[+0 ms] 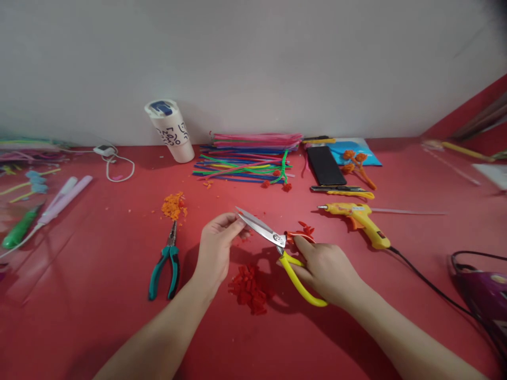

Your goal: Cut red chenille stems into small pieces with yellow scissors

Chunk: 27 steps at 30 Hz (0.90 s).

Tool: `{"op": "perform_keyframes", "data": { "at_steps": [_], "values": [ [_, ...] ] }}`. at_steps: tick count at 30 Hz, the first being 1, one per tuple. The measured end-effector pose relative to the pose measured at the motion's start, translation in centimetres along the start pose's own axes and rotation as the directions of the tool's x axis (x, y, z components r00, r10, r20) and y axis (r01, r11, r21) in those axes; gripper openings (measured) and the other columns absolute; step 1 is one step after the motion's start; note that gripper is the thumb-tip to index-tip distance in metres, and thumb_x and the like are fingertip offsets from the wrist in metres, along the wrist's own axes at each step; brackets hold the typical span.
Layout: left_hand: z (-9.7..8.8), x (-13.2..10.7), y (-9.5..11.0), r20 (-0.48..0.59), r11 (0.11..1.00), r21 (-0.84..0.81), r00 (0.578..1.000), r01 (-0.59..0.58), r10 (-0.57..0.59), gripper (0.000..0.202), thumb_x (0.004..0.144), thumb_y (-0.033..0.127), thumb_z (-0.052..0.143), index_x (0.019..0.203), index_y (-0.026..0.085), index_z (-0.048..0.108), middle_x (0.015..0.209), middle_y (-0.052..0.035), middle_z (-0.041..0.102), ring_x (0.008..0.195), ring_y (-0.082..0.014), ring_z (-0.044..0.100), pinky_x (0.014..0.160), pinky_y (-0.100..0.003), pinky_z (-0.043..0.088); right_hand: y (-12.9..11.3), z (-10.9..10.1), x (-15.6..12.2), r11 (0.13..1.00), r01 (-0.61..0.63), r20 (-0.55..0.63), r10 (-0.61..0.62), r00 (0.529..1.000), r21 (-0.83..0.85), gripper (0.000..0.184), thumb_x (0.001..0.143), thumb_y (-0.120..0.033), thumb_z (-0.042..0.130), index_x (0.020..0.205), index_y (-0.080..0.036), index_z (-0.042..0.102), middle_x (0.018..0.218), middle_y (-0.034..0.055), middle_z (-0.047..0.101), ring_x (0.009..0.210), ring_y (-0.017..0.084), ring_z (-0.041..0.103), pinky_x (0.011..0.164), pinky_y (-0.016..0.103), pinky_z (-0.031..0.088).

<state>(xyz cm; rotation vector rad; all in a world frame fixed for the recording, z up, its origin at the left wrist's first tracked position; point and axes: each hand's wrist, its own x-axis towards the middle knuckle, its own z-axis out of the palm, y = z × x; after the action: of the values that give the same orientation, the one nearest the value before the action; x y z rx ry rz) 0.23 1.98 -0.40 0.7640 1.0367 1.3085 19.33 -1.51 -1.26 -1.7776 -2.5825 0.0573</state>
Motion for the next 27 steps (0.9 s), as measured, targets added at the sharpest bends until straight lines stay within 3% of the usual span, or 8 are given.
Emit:
{"op": "perform_keyframes", "data": {
  "at_steps": [11, 16, 21, 25, 27],
  "values": [
    [0.0, 0.0, 0.2, 0.004, 1.0, 0.023, 1.0, -0.015, 0.015, 0.004, 0.067, 0.017, 0.061, 0.064, 0.014, 0.061, 0.057, 0.0018, 0.06, 0.05, -0.0063, 0.053, 0.054, -0.019, 0.042, 0.1, 0.0, 0.0, 0.999, -0.052, -0.009, 0.051, 0.999, -0.017, 0.037, 0.079, -0.052, 0.035, 0.072, -0.018, 0.048, 0.047, 0.0022, 0.054, 0.043, 0.016, 0.052, 0.043, 0.024, 0.012],
    [0.1, -0.1, 0.1, 0.038, 0.999, 0.03, 0.998, 0.04, -0.041, 0.007, 0.066, 0.019, 0.063, 0.068, 0.014, 0.06, 0.059, 0.0009, 0.061, 0.052, -0.0077, 0.055, 0.055, -0.02, 0.043, -0.4, -0.4, 0.2, 0.959, -0.136, 0.056, 0.126, 0.99, 0.247, 0.036, 0.08, -0.053, 0.033, 0.07, -0.02, 0.043, 0.05, 0.0006, 0.051, 0.044, 0.014, 0.048, 0.044, 0.024, 0.018],
    [0.7, -0.9, 0.0, 0.241, 0.974, 0.161, 0.951, 0.159, -0.195, 0.011, 0.068, 0.024, 0.06, 0.068, 0.013, 0.06, 0.062, -0.0016, 0.061, 0.053, -0.0081, 0.054, 0.056, -0.021, 0.042, -0.7, -1.2, 0.3, 0.799, -0.182, 0.115, 0.141, 0.983, 0.574, 0.032, 0.079, -0.051, 0.035, 0.068, -0.021, 0.038, 0.054, -0.0031, 0.044, 0.047, 0.011, 0.04, 0.046, 0.023, 0.025],
    [1.1, -1.6, -0.4, 0.315, 0.942, 0.271, 0.907, 0.196, -0.279, 0.011, 0.067, 0.024, 0.061, 0.069, 0.013, 0.059, 0.059, -0.0003, 0.06, 0.051, -0.0082, 0.053, 0.054, -0.021, 0.042, -1.2, -1.6, 0.3, 0.534, -0.186, 0.122, 0.153, 0.981, 0.825, 0.031, 0.079, -0.049, 0.035, 0.068, -0.021, 0.037, 0.054, -0.0054, 0.036, 0.048, 0.009, 0.036, 0.047, 0.022, 0.029],
    [1.2, -1.9, -0.7, 0.332, 0.921, 0.347, 0.896, 0.174, -0.295, 0.011, 0.067, 0.024, 0.061, 0.068, 0.014, 0.058, 0.058, 0.0008, 0.058, 0.051, -0.0085, 0.052, 0.053, -0.021, 0.042, -1.4, -1.6, 0.3, 0.457, -0.186, 0.124, 0.162, 0.979, 0.87, 0.029, 0.078, -0.048, 0.04, 0.067, -0.021, 0.037, 0.055, -0.006, 0.034, 0.049, 0.008, 0.034, 0.047, 0.022, 0.03]
  ]
}}
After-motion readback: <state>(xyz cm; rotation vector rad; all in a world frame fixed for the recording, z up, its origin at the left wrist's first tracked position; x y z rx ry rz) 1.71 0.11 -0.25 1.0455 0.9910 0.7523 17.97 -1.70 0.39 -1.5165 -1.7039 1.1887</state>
